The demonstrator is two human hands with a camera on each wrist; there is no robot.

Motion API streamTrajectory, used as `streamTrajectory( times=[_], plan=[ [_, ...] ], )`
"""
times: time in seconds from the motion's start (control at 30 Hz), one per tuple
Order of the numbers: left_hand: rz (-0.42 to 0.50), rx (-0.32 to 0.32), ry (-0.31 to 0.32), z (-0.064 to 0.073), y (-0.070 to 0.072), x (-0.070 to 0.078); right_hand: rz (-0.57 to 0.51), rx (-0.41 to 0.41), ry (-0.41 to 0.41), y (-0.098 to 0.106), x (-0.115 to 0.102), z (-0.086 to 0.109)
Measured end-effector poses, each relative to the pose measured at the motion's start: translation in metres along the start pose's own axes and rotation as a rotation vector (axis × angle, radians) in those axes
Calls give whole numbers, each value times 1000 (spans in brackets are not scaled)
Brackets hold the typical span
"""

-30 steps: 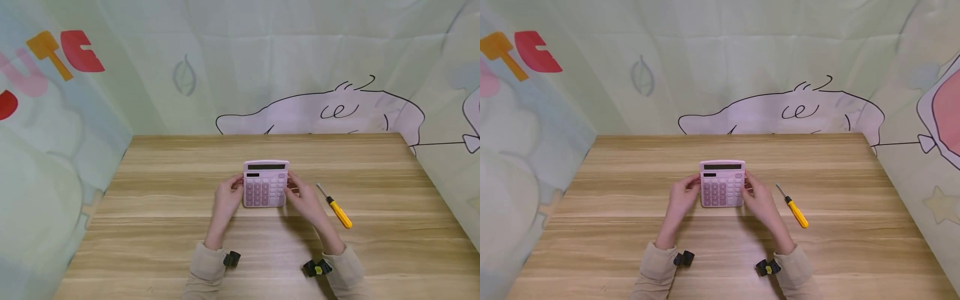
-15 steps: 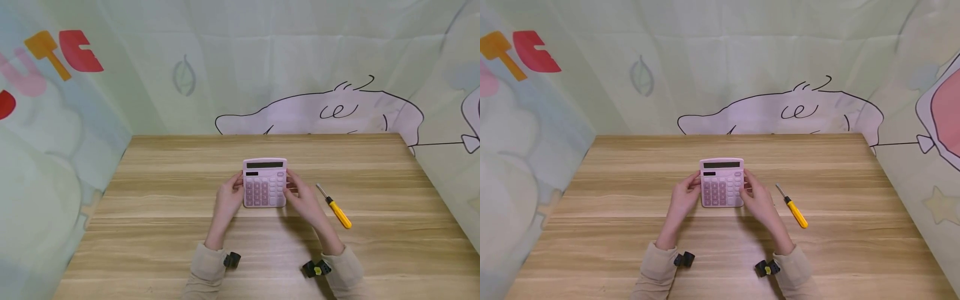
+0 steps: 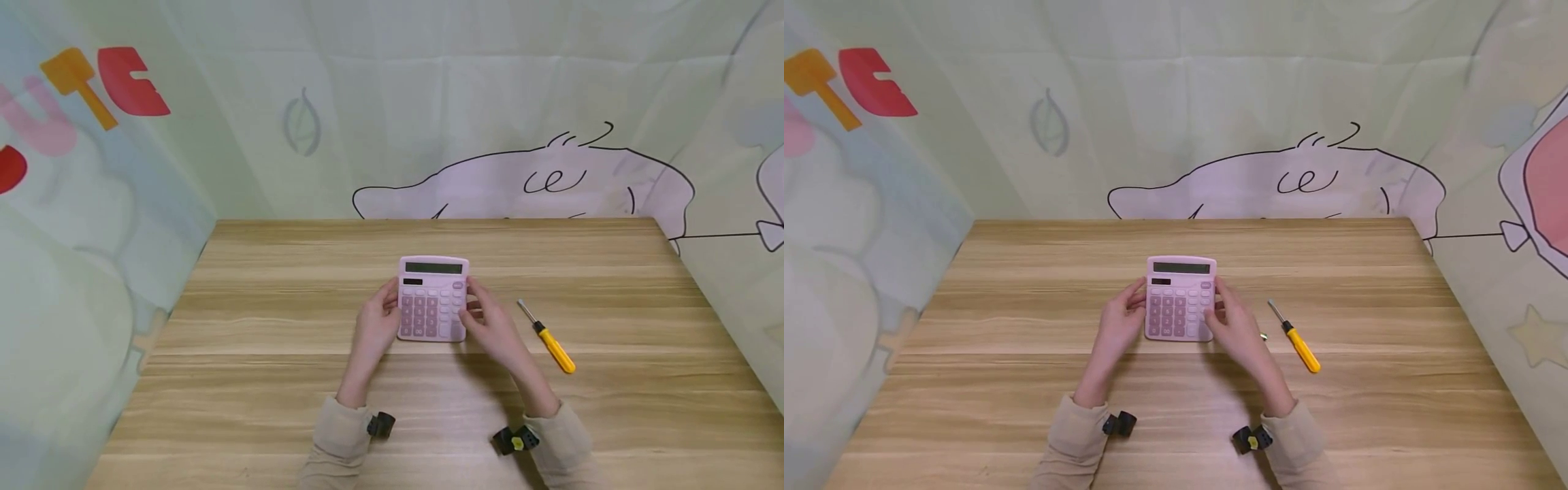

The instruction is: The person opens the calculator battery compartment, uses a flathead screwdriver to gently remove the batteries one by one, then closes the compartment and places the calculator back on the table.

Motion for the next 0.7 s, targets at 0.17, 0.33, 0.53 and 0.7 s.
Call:
streamTrajectory(
  times=[0.17,0.33,0.53,0.7],
  plan=[
    [-2,-4,-6,0,-2,-1,-8,-21,-23,-2,2,0],
    [-9,-5,-8,0,-4,-1,-13,-28,-58,-3,5,0],
    [-10,-9,1,1,-3,-1,-31,-46,-47,-5,7,-2],
    [-24,-10,3,1,-3,-2,-43,-69,-57,-7,8,-3]
  ],
)
Point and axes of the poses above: each hand's wrist, its own z-axis away from the middle knuckle, its own y-axis out of the back of the hand, x = y × z, the point moved 4 cm from there along -z, towards the middle knuckle, and after that the axes turned 4 degrees about -y, right-handed, at the moved point
